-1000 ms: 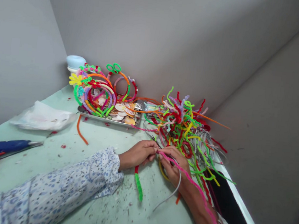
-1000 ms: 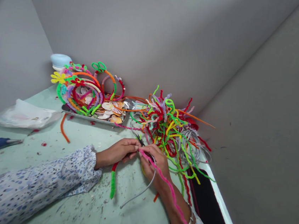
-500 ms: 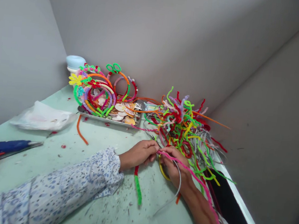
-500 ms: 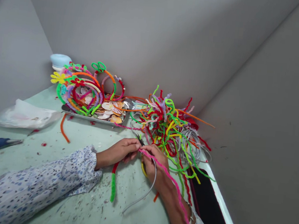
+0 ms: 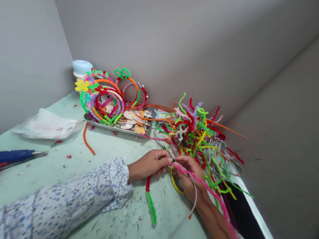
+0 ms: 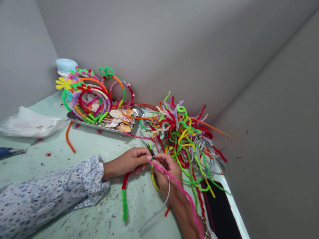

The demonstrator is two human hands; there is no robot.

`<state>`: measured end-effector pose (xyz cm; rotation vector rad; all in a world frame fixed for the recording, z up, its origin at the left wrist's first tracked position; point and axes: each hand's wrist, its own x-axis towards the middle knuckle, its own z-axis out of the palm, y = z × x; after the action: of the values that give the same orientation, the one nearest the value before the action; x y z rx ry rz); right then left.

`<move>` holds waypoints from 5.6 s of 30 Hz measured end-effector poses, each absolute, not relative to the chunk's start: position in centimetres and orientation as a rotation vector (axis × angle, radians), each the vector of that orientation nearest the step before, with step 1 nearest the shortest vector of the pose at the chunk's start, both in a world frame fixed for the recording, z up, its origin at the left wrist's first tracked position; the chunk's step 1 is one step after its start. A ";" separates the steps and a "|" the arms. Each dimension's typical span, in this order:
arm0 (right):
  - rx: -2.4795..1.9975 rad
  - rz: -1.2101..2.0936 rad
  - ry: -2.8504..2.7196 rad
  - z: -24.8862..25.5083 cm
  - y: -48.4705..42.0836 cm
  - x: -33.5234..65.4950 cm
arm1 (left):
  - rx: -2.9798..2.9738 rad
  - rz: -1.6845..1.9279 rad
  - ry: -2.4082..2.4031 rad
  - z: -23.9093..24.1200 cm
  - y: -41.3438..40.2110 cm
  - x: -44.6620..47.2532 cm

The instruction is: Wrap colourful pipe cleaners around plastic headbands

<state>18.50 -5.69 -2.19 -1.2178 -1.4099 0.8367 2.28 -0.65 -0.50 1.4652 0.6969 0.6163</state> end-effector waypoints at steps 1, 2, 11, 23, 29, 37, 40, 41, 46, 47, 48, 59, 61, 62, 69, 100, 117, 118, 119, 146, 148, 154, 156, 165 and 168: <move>-1.212 0.849 -1.396 -2.2 -5.7 18.5 | 1.470 0.612 0.697 -0.5 -0.6 2.3; -1.209 0.861 -1.385 -2.1 -5.6 18.4 | 1.474 0.609 0.694 -0.5 -0.6 2.3; -1.228 0.893 -1.329 -2.3 -5.6 18.5 | 1.534 0.607 0.719 -0.5 -0.7 2.4; -1.263 0.776 -1.465 -2.2 -5.6 18.8 | 1.723 0.643 0.788 -0.5 -1.2 2.3; -1.250 0.751 -1.510 -2.2 -5.5 19.0 | 1.933 0.708 0.832 -0.3 -1.2 2.2; -1.268 0.762 -1.523 -1.6 -5.9 18.7 | 2.204 0.731 0.928 -0.4 -1.5 2.4; -1.275 0.753 -1.512 -1.5 -5.9 18.7 | 2.177 0.732 0.936 -0.4 -1.6 2.4; -1.279 0.755 -1.504 -1.5 -5.9 18.6 | 2.156 0.732 0.929 -0.3 -1.6 2.4; -1.289 0.763 -1.471 -1.6 -5.8 18.6 | 2.087 0.737 0.873 -0.2 -1.6 2.2; -1.287 0.753 -1.473 -1.6 -5.8 18.6 | 2.090 0.740 0.868 -0.2 -1.6 2.2; -1.286 0.743 -1.479 -1.6 -5.8 18.6 | 2.098 0.742 0.866 -0.3 -1.6 2.2; -1.308 0.597 -1.603 -1.8 -5.8 18.8 | 2.260 0.737 0.945 -0.4 -1.9 2.3; -1.308 0.585 -1.631 -1.8 -5.7 18.8 | 2.291 0.727 0.963 -0.3 -1.9 2.3; -1.312 0.574 -1.642 -1.9 -5.7 18.8 | 2.308 0.722 0.971 -0.3 -2.0 2.3; -1.334 0.511 -1.678 -2.3 -5.6 18.9 | 2.450 0.681 1.029 -0.4 -2.1 2.4; -1.350 0.551 -1.658 -2.4 -5.6 18.7 | 2.575 0.614 1.122 -0.2 -2.2 2.5; -1.396 0.462 -1.695 -2.2 -5.3 18.8 | 2.544 0.633 1.144 -0.7 -1.9 2.7; -1.395 0.458 -1.694 -2.2 -5.3 18.8 | 2.541 0.639 1.143 -0.8 -1.8 2.7; -1.389 0.458 -1.696 -2.2 -5.3 18.7 | 2.540 0.643 1.139 -0.8 -1.8 2.7; -1.306 0.453 -1.703 -1.8 -5.4 18.5 | 2.570 0.625 1.143 -1.0 -1.7 2.8; -1.299 0.460 -1.706 -1.8 -5.4 18.6 | 2.578 0.630 1.138 -0.9 -1.8 2.8; -1.309 0.499 -1.694 -1.9 -5.4 18.6 | 2.577 0.649 1.106 -0.7 -1.8 2.8; -1.310 0.499 -1.689 -2.0 -5.4 18.6 | 2.583 0.666 1.117 -0.9 -1.8 2.8; -1.305 0.439 -1.691 -2.2 -5.4 18.7 | 2.527 0.720 1.128 -1.2 -1.8 2.8; -1.315 0.443 -1.684 -2.2 -5.4 18.7 | 2.521 0.714 1.110 -0.9 -1.8 2.8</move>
<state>18.66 -5.40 -2.23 -1.3153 -1.6839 0.4426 2.77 -1.81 -0.95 2.5208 1.1104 0.7143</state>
